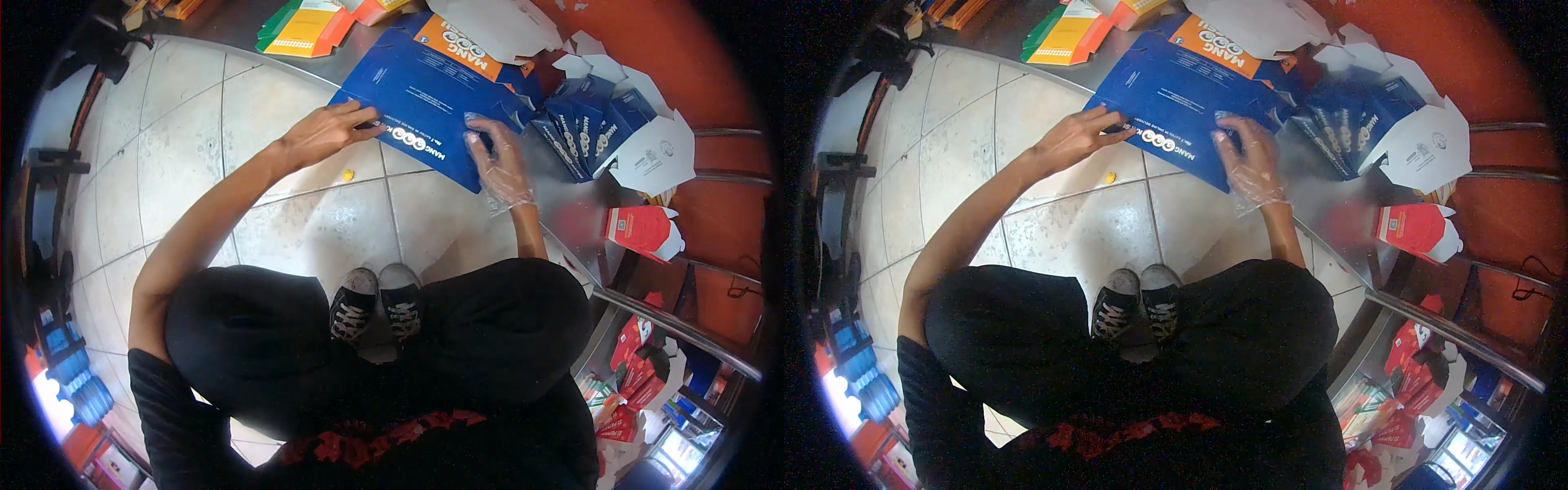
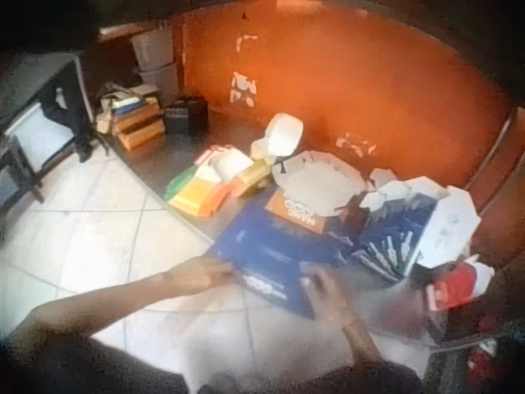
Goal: The person assembles several cardboard boxes by hand, folding the flaps and interlocking the tabs while sitting on the floor.
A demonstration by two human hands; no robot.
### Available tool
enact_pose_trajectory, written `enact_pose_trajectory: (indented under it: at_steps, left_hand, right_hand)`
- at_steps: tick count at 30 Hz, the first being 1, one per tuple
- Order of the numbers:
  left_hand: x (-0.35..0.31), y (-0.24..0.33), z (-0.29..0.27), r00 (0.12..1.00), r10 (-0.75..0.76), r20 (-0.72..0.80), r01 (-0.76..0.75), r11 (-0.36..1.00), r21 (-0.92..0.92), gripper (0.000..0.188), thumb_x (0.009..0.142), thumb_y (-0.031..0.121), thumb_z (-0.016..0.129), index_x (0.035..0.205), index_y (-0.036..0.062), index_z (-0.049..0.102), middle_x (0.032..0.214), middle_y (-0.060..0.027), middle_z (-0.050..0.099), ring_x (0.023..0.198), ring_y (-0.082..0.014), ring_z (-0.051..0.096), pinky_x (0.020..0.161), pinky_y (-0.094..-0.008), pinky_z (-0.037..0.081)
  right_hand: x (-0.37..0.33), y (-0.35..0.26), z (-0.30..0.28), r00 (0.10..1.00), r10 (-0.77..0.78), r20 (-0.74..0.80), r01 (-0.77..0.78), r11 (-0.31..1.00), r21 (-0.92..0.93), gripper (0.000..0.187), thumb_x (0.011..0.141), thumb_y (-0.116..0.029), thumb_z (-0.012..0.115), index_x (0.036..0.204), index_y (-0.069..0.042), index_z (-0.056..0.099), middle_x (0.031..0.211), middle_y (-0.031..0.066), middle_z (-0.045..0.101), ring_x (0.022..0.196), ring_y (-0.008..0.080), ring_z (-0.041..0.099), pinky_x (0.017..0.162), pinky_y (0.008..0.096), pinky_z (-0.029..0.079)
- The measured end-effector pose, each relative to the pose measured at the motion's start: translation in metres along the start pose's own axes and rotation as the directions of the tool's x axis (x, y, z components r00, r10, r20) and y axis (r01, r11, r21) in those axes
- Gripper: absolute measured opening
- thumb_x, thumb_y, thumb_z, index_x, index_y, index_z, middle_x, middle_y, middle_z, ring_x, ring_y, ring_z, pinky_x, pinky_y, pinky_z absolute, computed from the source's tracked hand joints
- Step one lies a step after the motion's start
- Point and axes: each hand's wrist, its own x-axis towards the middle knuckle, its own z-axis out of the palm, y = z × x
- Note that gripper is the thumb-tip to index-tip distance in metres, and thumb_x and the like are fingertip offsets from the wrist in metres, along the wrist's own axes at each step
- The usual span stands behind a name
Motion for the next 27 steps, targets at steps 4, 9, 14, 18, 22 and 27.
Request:
enact_pose_trajectory:
  at_steps: [4, 9, 14, 18, 22, 27]
  left_hand:
    - [0.002, -0.010, -0.011, 0.992, 0.085, -0.096, -0.081, 0.996, 0.047, 0.048, 0.084, 0.004, 0.063, 0.130, 0.0125, 0.066, 0.126, -0.0030, 0.061, 0.111, -0.0199, 0.060, 0.096, -0.0323, 0.054]
    - [0.010, -0.001, -0.040, 0.896, 0.261, -0.360, -0.172, 0.950, 0.260, 0.032, 0.080, 0.010, 0.066, 0.112, 0.0079, 0.068, 0.120, -0.0037, 0.065, 0.109, -0.0207, 0.062, 0.096, -0.0367, 0.054]
    - [0.020, 0.014, -0.066, 0.833, 0.341, -0.435, -0.214, 0.925, 0.314, 0.025, 0.076, 0.010, 0.069, 0.100, 0.0091, 0.069, 0.102, -0.0003, 0.070, 0.099, -0.0184, 0.066, 0.088, -0.0365, 0.055]
    - [0.018, -0.001, -0.097, 0.711, 0.232, -0.664, -0.137, 0.972, 0.192, 0.020, 0.070, 0.001, 0.068, 0.088, 0.0111, 0.067, 0.087, -0.0016, 0.067, 0.074, -0.0195, 0.063, 0.071, -0.0331, 0.053]
    - [0.016, -0.027, -0.125, 0.402, -0.343, -0.849, 0.285, 0.928, -0.240, 0.016, 0.089, -0.006, 0.059, 0.103, -0.0007, 0.064, 0.085, -0.0115, 0.070, 0.076, -0.0181, 0.068, 0.071, -0.0312, 0.053]
    - [-0.012, -0.055, -0.126, 0.353, -0.805, -0.478, 0.267, 0.576, -0.773, 0.017, 0.101, 0.010, 0.056, 0.112, 0.0018, 0.064, 0.090, -0.0032, 0.069, 0.076, -0.0116, 0.062, 0.067, -0.0264, 0.050]
  right_hand:
    - [-0.006, 0.005, -0.013, 0.952, 0.292, -0.092, -0.218, 0.857, 0.467, 0.028, 0.100, -0.033, 0.064, 0.110, -0.007, 0.066, 0.109, 0.0071, 0.069, 0.082, 0.0193, 0.069, 0.080, 0.0339, 0.054]
    - [-0.019, -0.019, -0.080, 0.730, 0.683, -0.003, -0.163, 0.179, 0.970, 0.029, 0.105, -0.027, 0.055, 0.127, -0.009, 0.060, 0.087, 0.0053, 0.061, 0.056, 0.0075, 0.049, 0.049, 0.0194, 0.042]
    - [-0.031, -0.023, -0.110, 0.947, 0.305, -0.098, 0.070, 0.102, 0.992, 0.066, 0.091, -0.002, 0.065, 0.151, -0.021, 0.043, 0.149, 0.0113, 0.047, 0.079, 0.0127, 0.064, 0.045, 0.0187, 0.046]
    - [-0.020, -0.058, -0.111, 0.980, -0.163, -0.114, 0.092, -0.137, 0.986, 0.094, 0.079, 0.012, 0.065, 0.157, -0.031, 0.033, 0.164, 0.0171, 0.023, 0.104, 0.0282, 0.065, 0.040, 0.0163, 0.048]
    - [-0.013, -0.069, -0.120, 0.957, -0.264, -0.120, 0.088, -0.132, 0.987, 0.038, 0.086, -0.005, 0.072, 0.118, -0.017, 0.058, 0.146, 0.0110, 0.039, 0.109, 0.0339, 0.060, 0.081, 0.0489, 0.054]
    - [0.014, -0.025, -0.113, 0.991, -0.133, -0.016, 0.013, -0.021, 1.000, 0.015, 0.102, -0.021, 0.058, 0.113, -0.010, 0.058, 0.104, 0.0061, 0.061, 0.102, 0.0248, 0.060, 0.096, 0.0484, 0.048]
